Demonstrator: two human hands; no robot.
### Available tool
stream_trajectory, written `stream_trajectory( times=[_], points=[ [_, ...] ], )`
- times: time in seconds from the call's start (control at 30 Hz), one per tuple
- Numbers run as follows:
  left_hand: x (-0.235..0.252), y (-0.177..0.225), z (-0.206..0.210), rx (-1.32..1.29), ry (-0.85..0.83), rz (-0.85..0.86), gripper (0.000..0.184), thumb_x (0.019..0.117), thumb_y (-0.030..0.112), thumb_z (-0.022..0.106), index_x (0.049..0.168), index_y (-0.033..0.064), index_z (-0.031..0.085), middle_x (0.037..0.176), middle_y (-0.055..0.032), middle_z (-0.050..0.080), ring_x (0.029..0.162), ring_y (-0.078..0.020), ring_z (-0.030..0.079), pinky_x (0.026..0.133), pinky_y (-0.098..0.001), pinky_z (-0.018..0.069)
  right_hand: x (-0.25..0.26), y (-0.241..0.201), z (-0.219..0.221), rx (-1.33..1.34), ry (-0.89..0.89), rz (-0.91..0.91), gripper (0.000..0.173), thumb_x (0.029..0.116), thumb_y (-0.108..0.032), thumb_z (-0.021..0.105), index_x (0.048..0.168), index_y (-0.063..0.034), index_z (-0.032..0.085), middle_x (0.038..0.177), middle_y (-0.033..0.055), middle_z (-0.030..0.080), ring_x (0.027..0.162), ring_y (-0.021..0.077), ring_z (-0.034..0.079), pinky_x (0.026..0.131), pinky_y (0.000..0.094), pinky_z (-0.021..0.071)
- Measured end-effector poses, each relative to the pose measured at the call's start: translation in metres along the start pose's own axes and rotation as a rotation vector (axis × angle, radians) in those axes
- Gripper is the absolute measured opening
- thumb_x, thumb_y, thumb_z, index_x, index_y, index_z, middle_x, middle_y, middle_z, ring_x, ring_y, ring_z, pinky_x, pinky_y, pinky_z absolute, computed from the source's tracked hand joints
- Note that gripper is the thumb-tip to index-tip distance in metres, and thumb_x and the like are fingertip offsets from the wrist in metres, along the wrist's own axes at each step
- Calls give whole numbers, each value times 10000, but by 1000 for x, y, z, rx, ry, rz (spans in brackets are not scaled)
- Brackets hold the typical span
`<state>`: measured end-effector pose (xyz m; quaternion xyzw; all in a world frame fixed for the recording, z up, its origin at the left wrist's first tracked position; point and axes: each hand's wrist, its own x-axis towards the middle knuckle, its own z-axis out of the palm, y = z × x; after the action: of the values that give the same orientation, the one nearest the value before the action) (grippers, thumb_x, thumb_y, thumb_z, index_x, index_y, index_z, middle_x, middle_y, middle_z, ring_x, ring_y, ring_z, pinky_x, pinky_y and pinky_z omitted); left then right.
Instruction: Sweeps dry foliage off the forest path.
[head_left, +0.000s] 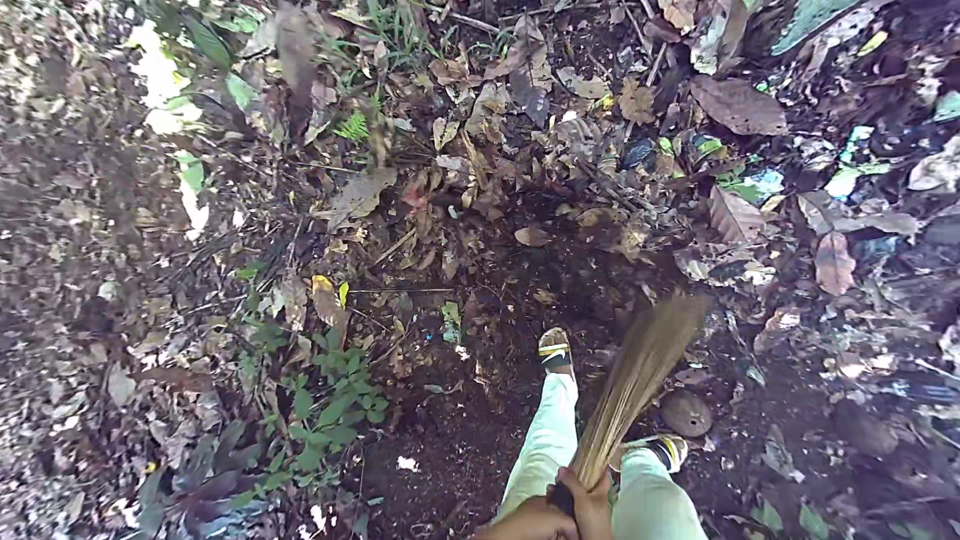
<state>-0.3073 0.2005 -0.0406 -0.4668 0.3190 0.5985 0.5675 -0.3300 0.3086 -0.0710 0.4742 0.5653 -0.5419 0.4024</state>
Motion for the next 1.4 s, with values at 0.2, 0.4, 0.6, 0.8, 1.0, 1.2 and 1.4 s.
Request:
stream_trajectory(
  times=[0.2, 0.4, 0.6, 0.8, 1.0, 1.2, 1.4],
  points=[
    [55, 106, -32, -209, 311, 328, 266, 1005, 143, 560, 1168, -66, 583, 941, -122, 663, 813, -177, 645, 768, -353, 567, 126, -104, 72, -211, -420, -72, 1010, 895, -39, 694, 1623, -125, -1, 1189, 224, 592, 830, 255, 669, 733, 436, 591],
    [37, 89, 52, -181, 281, 314, 305, 979, 70, 597, 1229, -100, 557, 928, -157, 667, 811, -200, 656, 783, -379, 568, 95, -109, -10, -225, -437, -122, 1098, 837, -67, 741, 1638, -128, -8, 1462, 232, 479, 1139, 266, 635, 937, 446, 561],
    [54, 45, 101, 188, -52, -58, 301, 952, 151, 659, 1172, -36, 575, 875, -92, 664, 752, -159, 655, 739, -352, 573, 28, -45, -103, 261, 81, 4, 1009, 892, 13, 624, 1619, -181, -48, 956, 154, 641, 663, 201, 677, 614, 387, 600],
    [96, 157, 29, -61, 94, 238, 186, 1024, 142, 513, 1077, -7, 611, 859, -54, 649, 752, -120, 625, 711, -284, 550, 155, -144, -6, -109, -212, -44, 960, 857, 40, 692, 1608, -69, 104, 1331, 238, 558, 1056, 287, 639, 884, 452, 555],
    [106, 191, -17, -518, 330, 651, 189, 1045, 111, 427, 1053, -20, 562, 842, -95, 644, 737, -150, 655, 684, -291, 583, 202, -204, 99, -530, -683, -155, 1060, 894, -104, 728, 1639, -223, -18, 1178, 208, 632, 852, 257, 682, 783, 434, 581],
    [73, 155, 62, -424, 427, 582, 270, 1031, 78, 439, 1270, -37, 494, 949, -139, 650, 837, -191, 664, 774, -383, 575, 137, -205, 33, -520, -800, -351, 1099, 841, -72, 772, 1657, -267, 61, 1527, 240, 435, 1213, 336, 603, 979, 526, 518],
    [62, 105, 130, 177, 11, 119, 239, 946, 31, 595, 1171, -39, 557, 858, -78, 664, 740, -141, 660, 731, -318, 577, 57, -104, -113, 261, 33, -239, 1004, 865, -28, 707, 1633, -93, 63, 1247, 223, 609, 885, 247, 703, 748, 414, 614]
  ],
)
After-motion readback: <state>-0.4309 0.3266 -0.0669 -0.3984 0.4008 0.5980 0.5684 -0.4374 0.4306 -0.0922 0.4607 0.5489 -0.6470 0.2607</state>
